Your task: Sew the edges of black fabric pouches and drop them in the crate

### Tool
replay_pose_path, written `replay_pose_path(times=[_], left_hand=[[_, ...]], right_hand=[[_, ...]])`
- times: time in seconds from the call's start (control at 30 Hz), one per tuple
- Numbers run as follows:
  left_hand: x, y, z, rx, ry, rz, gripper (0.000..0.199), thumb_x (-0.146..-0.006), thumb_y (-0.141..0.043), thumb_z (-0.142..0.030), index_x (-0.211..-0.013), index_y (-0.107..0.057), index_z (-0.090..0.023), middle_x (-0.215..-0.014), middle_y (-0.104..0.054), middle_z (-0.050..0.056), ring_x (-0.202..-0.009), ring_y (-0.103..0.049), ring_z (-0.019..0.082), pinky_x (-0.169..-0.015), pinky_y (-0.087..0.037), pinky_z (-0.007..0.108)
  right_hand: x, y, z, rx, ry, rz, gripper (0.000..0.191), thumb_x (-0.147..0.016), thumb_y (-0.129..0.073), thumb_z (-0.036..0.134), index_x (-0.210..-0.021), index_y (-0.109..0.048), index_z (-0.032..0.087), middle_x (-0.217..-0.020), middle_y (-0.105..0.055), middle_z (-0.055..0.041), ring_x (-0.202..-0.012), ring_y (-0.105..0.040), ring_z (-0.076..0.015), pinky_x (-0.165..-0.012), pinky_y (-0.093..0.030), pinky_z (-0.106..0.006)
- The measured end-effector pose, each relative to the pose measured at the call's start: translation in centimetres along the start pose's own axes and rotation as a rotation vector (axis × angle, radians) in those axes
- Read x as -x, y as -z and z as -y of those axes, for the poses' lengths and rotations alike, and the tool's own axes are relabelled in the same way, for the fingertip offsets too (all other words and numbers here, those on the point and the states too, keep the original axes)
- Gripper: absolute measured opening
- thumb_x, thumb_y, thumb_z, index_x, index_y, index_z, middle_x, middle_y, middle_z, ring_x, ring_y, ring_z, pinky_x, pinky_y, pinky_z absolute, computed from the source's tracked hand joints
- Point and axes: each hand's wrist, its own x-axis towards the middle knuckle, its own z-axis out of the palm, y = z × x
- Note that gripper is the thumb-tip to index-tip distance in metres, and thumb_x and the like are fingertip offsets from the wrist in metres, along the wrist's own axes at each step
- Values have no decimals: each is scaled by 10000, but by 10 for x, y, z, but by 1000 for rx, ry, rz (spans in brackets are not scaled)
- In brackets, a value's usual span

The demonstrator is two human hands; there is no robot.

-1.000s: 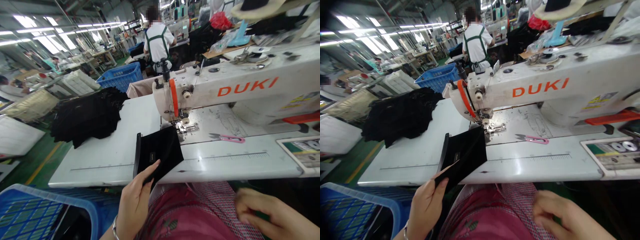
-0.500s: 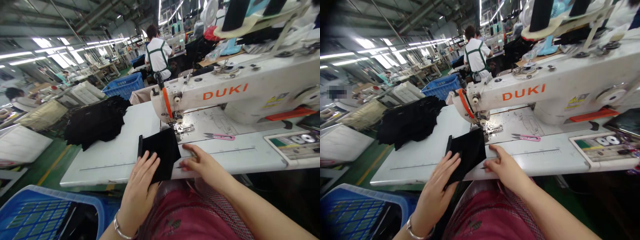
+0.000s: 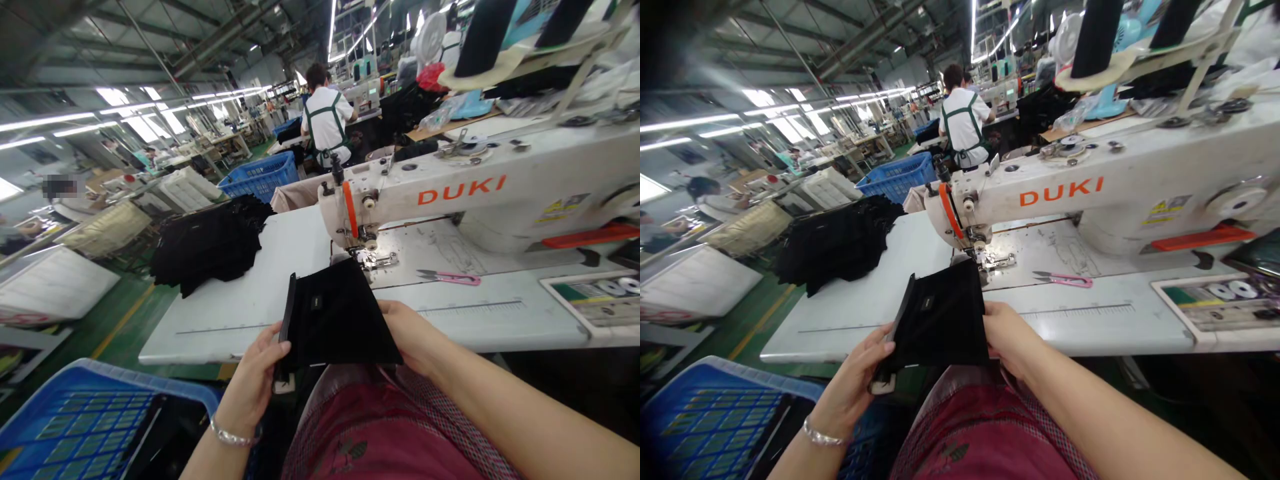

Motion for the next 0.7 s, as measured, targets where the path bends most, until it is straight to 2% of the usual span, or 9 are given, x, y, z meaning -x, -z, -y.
replay_pose_path(times=[0.07, 0.13, 0.23, 0.37, 0.43, 0.53, 0.6, 0.63, 0.7], left_hand=[[0, 2, -1, -25, -17, 26, 520, -707, -759, -234, -1186, -582, -142, -1007, -701, 85, -915, -671, 226, -801, -537, 289], [3, 5, 4, -47, -14, 21, 505, -717, -748, -221, -1187, -575, -160, -1022, -694, 76, -883, -674, 207, -759, -549, 279], [10, 7, 12, -77, 43, 0, 625, -710, -766, -238, -1272, -498, -184, -1072, -675, 94, -839, -673, 205, -665, -567, 283], [18, 3, 12, -105, 85, -57, 754, -649, -823, -242, -1301, -447, -192, -1042, -680, 94, -796, -668, 185, -625, -564, 256], [19, 2, 12, -121, 82, -63, 776, -621, -839, -239, -1290, -449, -195, -1031, -682, 86, -782, -665, 176, -619, -562, 250], [14, 7, 14, -180, 47, -66, 778, -615, -839, -277, -1283, -449, -194, -1050, -677, 96, -803, -666, 194, -615, -562, 264], [11, 14, 14, -283, -6, -83, 738, -653, -808, -341, -1285, -457, -193, -1042, -671, 98, -824, -668, 218, -631, -564, 301], [11, 17, 14, -388, -73, -121, 697, -680, -784, -369, -1279, -473, -196, -1040, -664, 96, -848, -666, 229, -665, -564, 329], [13, 18, 11, -708, -336, -255, 577, -735, -741, -384, -1243, -532, -207, -1080, -636, 93, -956, -637, 253, -806, -539, 409]], right_hand=[[21, 3, -14, 18, -1, -36, 188, -682, -719, 318, -738, -625, 166, -571, -564, 27, -501, -478, -103, -482, -357, -226], [37, 7, -29, 27, -1, -66, 193, -685, -724, 318, -694, -600, 170, -609, -582, 24, -544, -495, -108, -512, -361, -228], [50, 10, -46, 34, -44, -66, 240, -666, -753, 341, -752, -606, 172, -690, -620, 12, -608, -530, -129, -563, -385, -243], [54, 10, -55, 50, -100, 16, 311, -659, -777, 384, -815, -631, 157, -811, -648, -22, -722, -565, -151, -666, -416, -260], [57, 12, -55, 74, -131, 32, 305, -673, -771, 399, -744, -605, 153, -746, -619, -9, -670, -533, -122, -627, -393, -238], [62, 19, -57, 143, -197, 0, 344, -695, -745, 430, -645, -536, 161, -584, -524, 31, -490, -403, -68, -463, -276, -215], [65, 23, -59, 174, -225, -4, 345, -718, -715, 448, -637, -533, 165, -550, -508, 35, -424, -358, -56, -408, -227, -217], [66, 24, -61, 180, -231, -1, 339, -726, -703, 452, -642, -541, 165, -548, -517, 31, -404, -358, -55, -392, -224, -216], [67, 25, -64, 172, -228, 6, 330, -730, -695, 449, -652, -552, 163, -556, -536, 24, -382, -373, -53, -374, -233, -212]])
